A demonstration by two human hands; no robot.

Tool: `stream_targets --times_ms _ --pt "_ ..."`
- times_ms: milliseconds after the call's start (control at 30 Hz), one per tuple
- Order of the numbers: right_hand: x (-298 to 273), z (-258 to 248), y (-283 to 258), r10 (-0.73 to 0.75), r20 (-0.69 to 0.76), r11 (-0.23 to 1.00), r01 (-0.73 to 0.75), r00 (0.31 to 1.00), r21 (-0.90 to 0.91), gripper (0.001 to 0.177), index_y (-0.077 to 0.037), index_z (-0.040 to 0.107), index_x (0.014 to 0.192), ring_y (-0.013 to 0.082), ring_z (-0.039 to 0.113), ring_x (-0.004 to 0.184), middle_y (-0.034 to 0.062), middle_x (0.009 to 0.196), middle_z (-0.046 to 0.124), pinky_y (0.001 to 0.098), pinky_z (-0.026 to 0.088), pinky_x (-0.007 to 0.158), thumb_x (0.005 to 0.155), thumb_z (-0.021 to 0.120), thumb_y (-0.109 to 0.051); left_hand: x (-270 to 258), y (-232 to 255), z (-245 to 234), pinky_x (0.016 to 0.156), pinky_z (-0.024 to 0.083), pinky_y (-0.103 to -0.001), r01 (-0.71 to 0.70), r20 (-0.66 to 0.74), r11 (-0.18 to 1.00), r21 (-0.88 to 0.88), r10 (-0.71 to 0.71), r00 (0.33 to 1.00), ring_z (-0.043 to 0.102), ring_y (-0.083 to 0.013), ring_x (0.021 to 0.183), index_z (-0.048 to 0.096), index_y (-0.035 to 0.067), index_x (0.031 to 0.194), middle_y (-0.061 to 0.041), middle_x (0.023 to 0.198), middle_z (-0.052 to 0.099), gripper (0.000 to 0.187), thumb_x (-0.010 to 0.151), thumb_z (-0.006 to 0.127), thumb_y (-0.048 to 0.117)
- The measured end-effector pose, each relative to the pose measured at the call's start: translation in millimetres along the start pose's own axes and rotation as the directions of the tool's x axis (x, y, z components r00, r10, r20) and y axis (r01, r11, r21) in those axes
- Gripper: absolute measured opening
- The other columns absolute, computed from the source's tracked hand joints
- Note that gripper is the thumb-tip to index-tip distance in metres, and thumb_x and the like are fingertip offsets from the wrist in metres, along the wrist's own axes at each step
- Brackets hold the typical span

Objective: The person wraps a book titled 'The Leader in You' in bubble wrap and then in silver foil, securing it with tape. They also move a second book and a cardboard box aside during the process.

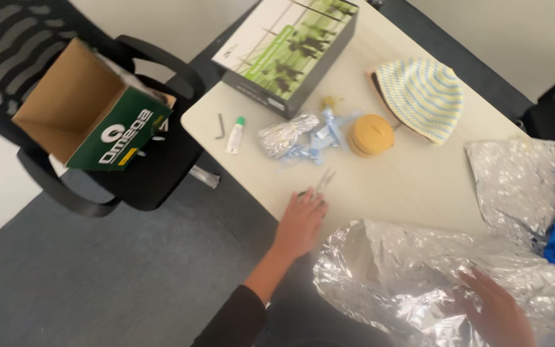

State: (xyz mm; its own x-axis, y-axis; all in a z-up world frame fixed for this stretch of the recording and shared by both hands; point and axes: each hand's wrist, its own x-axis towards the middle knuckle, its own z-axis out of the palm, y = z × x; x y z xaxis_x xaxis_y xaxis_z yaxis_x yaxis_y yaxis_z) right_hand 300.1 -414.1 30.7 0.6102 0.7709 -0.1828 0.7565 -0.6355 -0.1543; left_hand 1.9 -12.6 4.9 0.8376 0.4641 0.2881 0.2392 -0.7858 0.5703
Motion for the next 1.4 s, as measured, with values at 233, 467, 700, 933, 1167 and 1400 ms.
stream_targets --times_ms 233,467,700,933,1167,1400 --pt "47.6 -46.1 -84.2 -0.067 -0.100 0.997 0.064 0.993 -0.036 0.041 -0.032 0.071 0.127 0.0220 0.063 0.132 -0.0013 0.143 0.066 0.0410 0.055 0.103 0.087 0.070 -0.033 -33.1 31.4 -10.9 0.118 0.031 -0.065 0.063 -0.112 0.983 -0.170 -0.083 0.990 0.042 -0.0420 0.146 0.066 0.004 0.123 -0.017 0.144 0.060 0.038 0.086 0.066 0.009" --pt "96.0 -64.5 -162.9 -0.351 -0.183 0.934 0.358 0.918 0.005 0.036 -0.025 0.070 0.126 0.0245 0.063 0.133 0.0002 0.139 0.068 0.0408 0.053 0.106 0.090 0.067 -0.029 -87.6 35.7 -36.9 0.119 0.032 -0.062 0.250 -0.284 0.962 -0.111 -0.272 0.919 0.043 -0.0414 0.147 0.066 0.007 0.130 -0.015 0.148 0.058 0.038 0.093 0.063 0.008" --pt "144.5 -47.9 -240.9 -0.575 -0.165 0.797 0.594 0.801 0.104 0.041 -0.021 0.070 0.124 0.0278 0.057 0.135 0.0046 0.138 0.066 0.0415 0.046 0.111 0.084 0.070 -0.028 -154.9 43.1 -87.0 0.120 0.027 -0.058 0.520 -0.395 0.850 -0.079 -0.506 0.767 0.036 -0.0405 0.149 0.067 0.007 0.131 -0.015 0.149 0.055 0.039 0.093 0.059 0.008" --pt "163.2 -27.0 -368.1 -0.704 -0.115 0.664 0.708 0.700 0.240 0.041 -0.020 0.069 0.125 0.0309 0.053 0.136 0.0079 0.142 0.062 0.0429 0.043 0.112 0.085 0.072 -0.026 -200.3 7.1 -143.6 0.121 0.025 -0.056 0.637 -0.519 0.769 -0.043 -0.562 0.644 0.036 -0.0375 0.149 0.065 0.007 0.133 -0.013 0.149 0.055 0.038 0.096 0.058 0.012" --pt "159.2 -3.5 -498.8 -0.752 -0.152 0.603 0.762 0.642 0.238 0.042 -0.018 0.068 0.125 0.0337 0.051 0.137 0.0110 0.143 0.060 0.0427 0.041 0.114 0.084 0.073 -0.024 -225.6 -70.8 -220.8 0.122 0.025 -0.055 0.608 -0.557 0.793 -0.036 -0.522 0.647 0.035 -0.0379 0.150 0.052 0.005 0.146 -0.014 0.151 0.053 0.047 0.099 0.054 0.011" --pt "175.1 29.0 -549.9 -0.736 -0.061 0.639 0.721 0.675 0.269 0.041 -0.016 0.069 0.122 0.0341 0.051 0.136 0.0129 0.140 0.061 0.0430 0.043 0.110 0.082 0.075 -0.023 -244.5 -168.1 -262.3 0.125 0.022 -0.052 0.651 -0.538 0.742 -0.161 -0.619 0.572 0.031 -0.0346 0.154 0.042 0.007 0.152 -0.013 0.157 0.046 0.053 0.100 0.051 0.009"
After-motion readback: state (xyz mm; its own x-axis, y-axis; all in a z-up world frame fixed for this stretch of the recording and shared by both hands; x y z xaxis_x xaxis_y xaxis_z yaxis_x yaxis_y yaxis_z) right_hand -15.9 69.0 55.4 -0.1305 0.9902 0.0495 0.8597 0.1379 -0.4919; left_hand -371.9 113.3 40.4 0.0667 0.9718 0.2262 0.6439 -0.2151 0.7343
